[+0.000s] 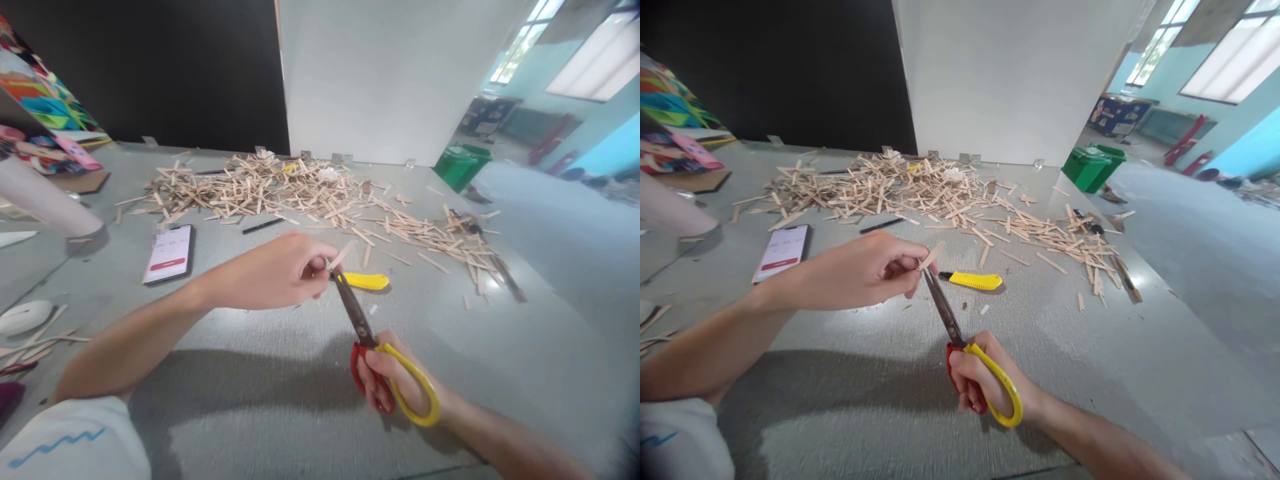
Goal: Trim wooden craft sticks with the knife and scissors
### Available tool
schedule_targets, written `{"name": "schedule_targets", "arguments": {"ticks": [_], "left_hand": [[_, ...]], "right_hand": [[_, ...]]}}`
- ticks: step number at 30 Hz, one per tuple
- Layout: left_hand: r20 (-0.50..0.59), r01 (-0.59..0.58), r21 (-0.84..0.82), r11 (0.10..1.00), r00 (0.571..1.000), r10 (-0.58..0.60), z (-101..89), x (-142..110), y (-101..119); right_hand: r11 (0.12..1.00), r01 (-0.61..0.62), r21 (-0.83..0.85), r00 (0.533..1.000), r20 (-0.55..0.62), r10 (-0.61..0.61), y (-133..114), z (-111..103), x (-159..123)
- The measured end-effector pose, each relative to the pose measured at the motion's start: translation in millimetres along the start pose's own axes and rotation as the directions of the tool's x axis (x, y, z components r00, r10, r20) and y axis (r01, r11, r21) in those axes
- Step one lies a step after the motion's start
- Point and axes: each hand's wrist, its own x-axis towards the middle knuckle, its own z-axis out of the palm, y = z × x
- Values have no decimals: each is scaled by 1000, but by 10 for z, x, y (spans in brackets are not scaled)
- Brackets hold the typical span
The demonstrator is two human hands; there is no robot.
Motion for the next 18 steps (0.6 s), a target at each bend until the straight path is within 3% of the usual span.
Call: {"name": "schedule_targets", "arguments": {"ticks": [18], "left_hand": [[13,-6,121,993,1000,4,40,-19,5]], "right_hand": [[999,8,36,999,36,-9,29,-28,-3]]}}
